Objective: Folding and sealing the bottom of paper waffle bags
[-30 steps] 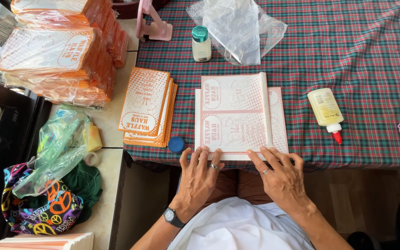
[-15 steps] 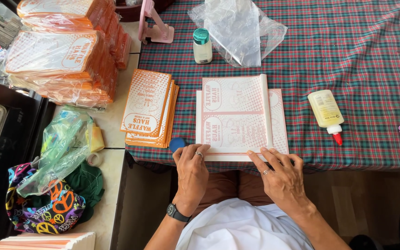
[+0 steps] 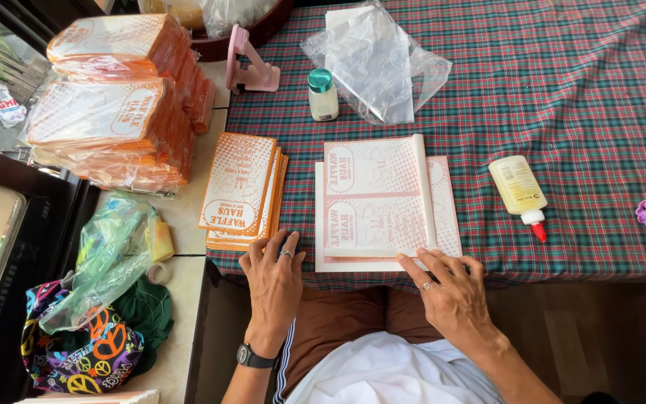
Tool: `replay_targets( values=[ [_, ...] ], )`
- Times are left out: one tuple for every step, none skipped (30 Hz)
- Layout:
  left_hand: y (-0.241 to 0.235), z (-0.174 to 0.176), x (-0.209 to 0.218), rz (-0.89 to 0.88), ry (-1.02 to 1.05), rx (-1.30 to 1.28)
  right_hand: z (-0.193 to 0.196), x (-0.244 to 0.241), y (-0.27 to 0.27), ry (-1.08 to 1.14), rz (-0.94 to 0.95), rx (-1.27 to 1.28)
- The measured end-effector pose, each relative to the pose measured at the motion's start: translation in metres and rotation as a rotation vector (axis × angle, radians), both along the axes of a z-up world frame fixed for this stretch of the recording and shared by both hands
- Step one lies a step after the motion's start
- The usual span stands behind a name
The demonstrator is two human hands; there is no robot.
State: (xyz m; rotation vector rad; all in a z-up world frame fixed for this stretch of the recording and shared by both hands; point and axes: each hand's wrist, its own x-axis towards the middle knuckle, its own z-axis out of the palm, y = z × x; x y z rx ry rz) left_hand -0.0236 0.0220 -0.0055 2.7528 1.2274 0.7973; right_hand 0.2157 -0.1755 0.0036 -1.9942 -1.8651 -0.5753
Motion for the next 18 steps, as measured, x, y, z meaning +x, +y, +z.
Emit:
replay_targets(
  values=[
    [-0.008,0.016,0.005,-0.003,-0.001,0.002,-0.002,0.000,0.000,-0.001,-0.003,0.002],
    [-0.016,0.032,0.011,-0.074,-0.142,-0.016,-0.003,0.001,0.000,0.003,-0.004,-0.001],
    [-0.023,0.048,0.017,-0.145,-0.282,-0.034,-0.005,0.001,0.000,0.007,-0.006,-0.005],
    [-0.035,0.043,0.027,-0.145,-0.283,-0.035,-0.003,0.002,0.000,0.006,-0.007,-0.006],
    [-0.046,0.038,0.037,-0.326,-0.338,-0.073,-0.002,0.002,0.000,0.008,-0.007,-0.012],
    [-0.058,0.033,0.045,-0.500,-0.390,-0.112,-0.001,0.002,0.001,0.011,0.000,-0.018],
    [-0.063,0.025,0.055,-0.494,-0.389,-0.114,0.000,0.000,0.000,0.012,0.005,-0.021],
    [-0.068,0.017,0.066,-0.511,-0.361,-0.096,0.002,0.000,0.000,0.006,-0.006,-0.024],
    [-0.072,0.009,0.079,-0.528,-0.333,-0.077,0.003,0.001,0.000,0.000,-0.016,-0.026],
    [-0.067,0.009,0.075,-0.529,-0.333,-0.078,0.003,0.002,0.001,0.000,-0.017,-0.027],
    [-0.062,0.009,0.072,-0.511,-0.347,-0.096,0.003,0.004,0.001,-0.001,-0.011,-0.030],
    [-0.062,0.007,0.066,-0.491,-0.359,-0.122,0.002,0.004,-0.002,0.002,-0.003,-0.040],
    [-0.058,0.005,0.055,-0.489,-0.358,-0.131,0.002,0.004,-0.005,0.005,-0.003,-0.049],
    [-0.050,0.004,0.045,-0.430,-0.336,-0.082,0.002,0.005,-0.003,0.002,0.006,-0.033],
    [-0.043,0.003,0.035,-0.371,-0.313,-0.033,0.002,0.006,-0.002,-0.001,0.014,-0.018],
    [-0.039,0.003,0.029,-0.372,-0.310,-0.030,0.002,0.006,-0.001,0.001,0.014,-0.014],
    [-0.036,0.004,0.022,-0.331,-0.325,-0.032,0.002,0.005,-0.001,0.005,0.014,-0.007],
    [-0.031,0.005,0.017,-0.291,-0.342,-0.034,0.003,0.006,-0.001,0.007,0.013,-0.002]
  ],
)
